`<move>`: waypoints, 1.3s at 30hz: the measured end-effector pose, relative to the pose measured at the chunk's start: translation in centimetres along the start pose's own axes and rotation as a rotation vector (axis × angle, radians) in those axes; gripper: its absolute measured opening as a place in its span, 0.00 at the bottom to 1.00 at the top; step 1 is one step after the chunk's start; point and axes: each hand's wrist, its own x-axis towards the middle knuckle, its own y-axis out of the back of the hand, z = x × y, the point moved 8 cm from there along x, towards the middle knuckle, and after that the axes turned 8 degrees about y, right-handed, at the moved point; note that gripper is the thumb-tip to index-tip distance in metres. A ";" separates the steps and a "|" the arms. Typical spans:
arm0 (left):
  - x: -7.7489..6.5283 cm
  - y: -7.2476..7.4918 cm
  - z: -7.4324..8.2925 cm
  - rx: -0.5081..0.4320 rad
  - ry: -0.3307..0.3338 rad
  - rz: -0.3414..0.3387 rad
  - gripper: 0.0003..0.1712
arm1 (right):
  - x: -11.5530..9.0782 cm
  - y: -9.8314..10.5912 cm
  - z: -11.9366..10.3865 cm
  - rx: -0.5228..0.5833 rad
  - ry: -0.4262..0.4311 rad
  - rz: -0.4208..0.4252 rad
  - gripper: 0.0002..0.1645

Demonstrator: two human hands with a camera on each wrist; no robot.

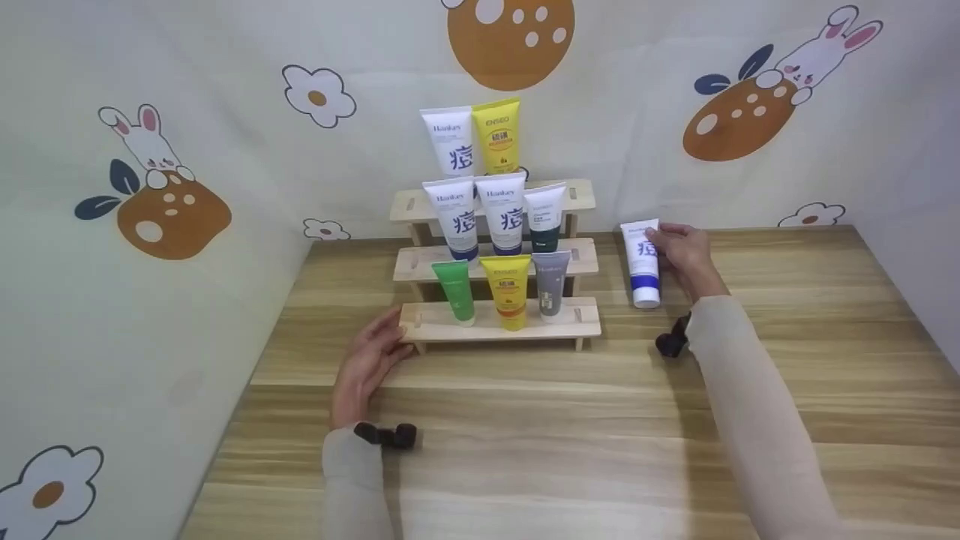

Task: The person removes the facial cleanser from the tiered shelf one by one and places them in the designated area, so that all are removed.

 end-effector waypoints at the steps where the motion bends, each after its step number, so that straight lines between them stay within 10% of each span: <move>1: 0.0 0.0 0.0 -0.002 0.001 0.001 0.32 | 0.0 0.0 0.2 -0.004 0.000 -0.006 0.39; 27: 0.0 0.1 -0.5 -0.100 -0.023 -0.019 0.31 | -0.7 0.1 0.2 -0.293 -0.002 -0.194 0.40; 39: -0.2 0.0 -0.5 -0.109 0.009 -0.024 0.32 | -3.8 -1.6 -9.3 -0.357 0.245 -0.221 0.35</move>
